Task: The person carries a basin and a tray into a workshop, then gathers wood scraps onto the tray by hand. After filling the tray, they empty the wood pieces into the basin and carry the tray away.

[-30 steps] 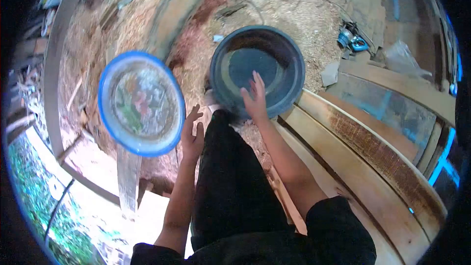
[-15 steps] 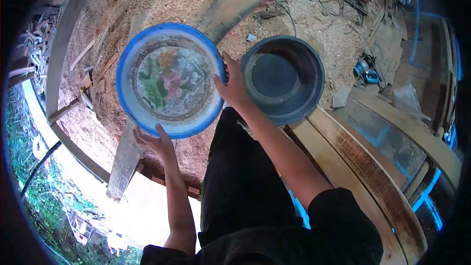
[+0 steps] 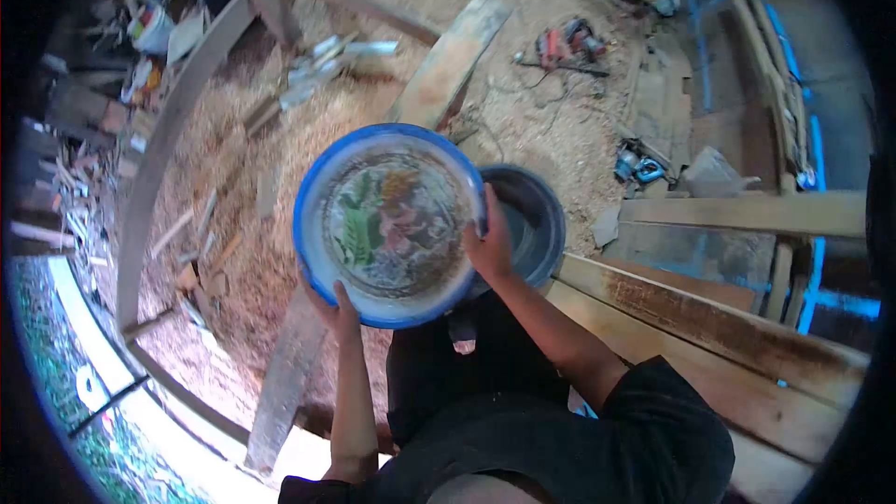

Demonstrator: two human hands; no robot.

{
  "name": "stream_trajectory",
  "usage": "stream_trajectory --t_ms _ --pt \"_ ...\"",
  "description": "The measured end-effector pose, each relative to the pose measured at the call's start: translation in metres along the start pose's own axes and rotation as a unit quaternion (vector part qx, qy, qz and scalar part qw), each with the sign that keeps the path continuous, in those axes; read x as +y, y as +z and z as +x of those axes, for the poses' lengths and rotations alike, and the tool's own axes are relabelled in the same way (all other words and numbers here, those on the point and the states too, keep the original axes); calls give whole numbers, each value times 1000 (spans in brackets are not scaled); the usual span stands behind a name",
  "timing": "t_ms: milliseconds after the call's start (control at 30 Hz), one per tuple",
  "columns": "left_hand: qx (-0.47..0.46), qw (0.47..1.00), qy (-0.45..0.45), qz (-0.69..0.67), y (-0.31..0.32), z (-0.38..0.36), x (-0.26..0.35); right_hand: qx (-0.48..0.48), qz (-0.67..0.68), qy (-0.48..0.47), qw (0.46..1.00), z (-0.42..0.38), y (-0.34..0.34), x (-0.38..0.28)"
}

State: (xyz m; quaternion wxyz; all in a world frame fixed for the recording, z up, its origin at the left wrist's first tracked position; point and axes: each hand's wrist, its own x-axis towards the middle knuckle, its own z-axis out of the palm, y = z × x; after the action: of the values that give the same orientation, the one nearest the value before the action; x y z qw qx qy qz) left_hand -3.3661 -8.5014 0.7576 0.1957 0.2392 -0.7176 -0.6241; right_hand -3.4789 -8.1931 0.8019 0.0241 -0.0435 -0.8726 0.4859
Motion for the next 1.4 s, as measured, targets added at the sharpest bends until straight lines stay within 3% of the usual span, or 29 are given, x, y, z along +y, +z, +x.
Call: stream_trajectory --t_ms 33,67,100,267,433,533,733,800,867,933,1000,1067,1167,1200,1233,1300,1367,1400 --pt "-31 999 16 33 15 4 24 32 -37 -25 998 3 -35 -19" --pt "-61 996 33 57 -12 13 45 67 -83 -54 993 -19 -42 -67" --pt "-88 994 57 -10 9 20 73 88 -86 -58 991 -14 -69 -85" --pt "-213 968 127 -30 77 28 205 205 -102 -32 973 -36 -200 -162" --pt "-301 938 172 -17 151 27 290 303 -73 -48 949 -60 -291 -203" --pt "-335 917 213 -46 202 33 308 351 -55 -37 934 -53 -318 -207" --pt "-374 905 176 -100 346 73 313 365 -90 27 926 50 -364 -132" --pt "-420 900 114 -33 344 75 299 378 -10 27 925 48 -346 -107" --pt "-397 907 139 -24 378 80 277 367 -26 40 929 78 -347 -82" --pt "-400 913 79 3 476 110 250 341 -56 68 936 184 -375 -29" --pt "-367 922 114 44 544 133 227 296 -46 40 953 264 -400 40" --pt "-330 932 120 91 623 162 219 259 -20 72 963 354 -414 90" --pt "-306 945 51 104 716 199 229 233 89 126 960 467 -440 126" --pt "-308 945 3 109 739 212 240 213 37 134 967 495 -451 129" --pt "-318 941 12 118 711 201 252 217 48 139 965 467 -451 108" --pt "-312 941 14 127 730 214 244 205 58 138 967 491 -456 116" --pt "-320 940 31 110 728 215 245 180 -75 99 976 491 -460 110" --pt "-313 943 34 105 724 213 249 178 -76 90 977 489 -460 105"
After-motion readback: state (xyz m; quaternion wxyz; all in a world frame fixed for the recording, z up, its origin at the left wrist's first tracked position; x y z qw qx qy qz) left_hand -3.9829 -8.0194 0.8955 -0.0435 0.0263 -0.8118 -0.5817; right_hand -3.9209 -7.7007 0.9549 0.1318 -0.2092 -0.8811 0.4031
